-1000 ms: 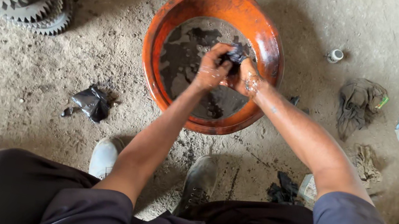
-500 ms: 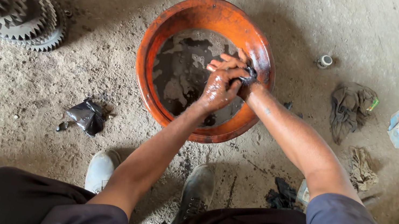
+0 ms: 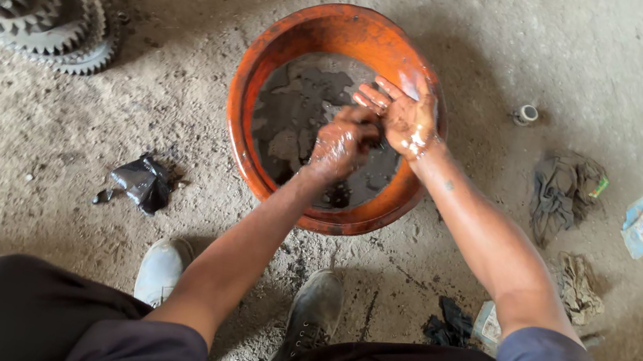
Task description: The person squats and washes their hands in an orange basin filled with dark liquid, rubbing the hands together and wringing out a dark cloth repeatedly. The person then lifts the basin and moves it to the side.
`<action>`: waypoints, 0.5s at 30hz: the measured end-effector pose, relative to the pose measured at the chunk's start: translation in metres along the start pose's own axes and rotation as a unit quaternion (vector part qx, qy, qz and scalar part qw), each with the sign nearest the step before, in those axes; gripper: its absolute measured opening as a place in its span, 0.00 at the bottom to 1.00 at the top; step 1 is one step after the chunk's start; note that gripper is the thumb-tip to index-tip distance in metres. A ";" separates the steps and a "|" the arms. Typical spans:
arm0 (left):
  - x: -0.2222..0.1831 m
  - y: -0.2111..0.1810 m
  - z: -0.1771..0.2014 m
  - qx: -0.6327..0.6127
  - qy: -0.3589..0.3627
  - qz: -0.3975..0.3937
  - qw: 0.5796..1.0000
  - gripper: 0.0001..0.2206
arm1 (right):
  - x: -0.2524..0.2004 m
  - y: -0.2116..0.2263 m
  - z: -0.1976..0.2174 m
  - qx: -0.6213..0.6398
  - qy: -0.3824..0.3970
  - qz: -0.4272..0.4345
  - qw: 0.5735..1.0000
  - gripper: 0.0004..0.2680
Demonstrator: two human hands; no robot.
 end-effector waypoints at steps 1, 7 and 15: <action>-0.001 0.017 -0.001 0.018 -0.013 0.064 0.998 0.12 | -0.002 0.000 -0.007 0.016 0.015 -0.006 1.000 0.41; -0.013 0.084 -0.005 -0.029 -0.168 0.185 0.968 0.14 | -0.011 0.000 -0.022 -0.012 -0.025 -0.050 0.998 0.39; -0.011 0.080 -0.047 -0.265 -0.235 0.092 0.931 0.19 | -0.022 -0.005 -0.105 0.238 0.392 -0.171 0.872 0.36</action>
Point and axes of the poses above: each hand's wrist, its own x-axis towards the middle knuckle, its own z-axis out of the back of the hand, y = z × x, the point moved 6 cm from there along x, towards the middle knuckle, and after that the axes turned 5 degrees about -y, right-handed, at the moved point
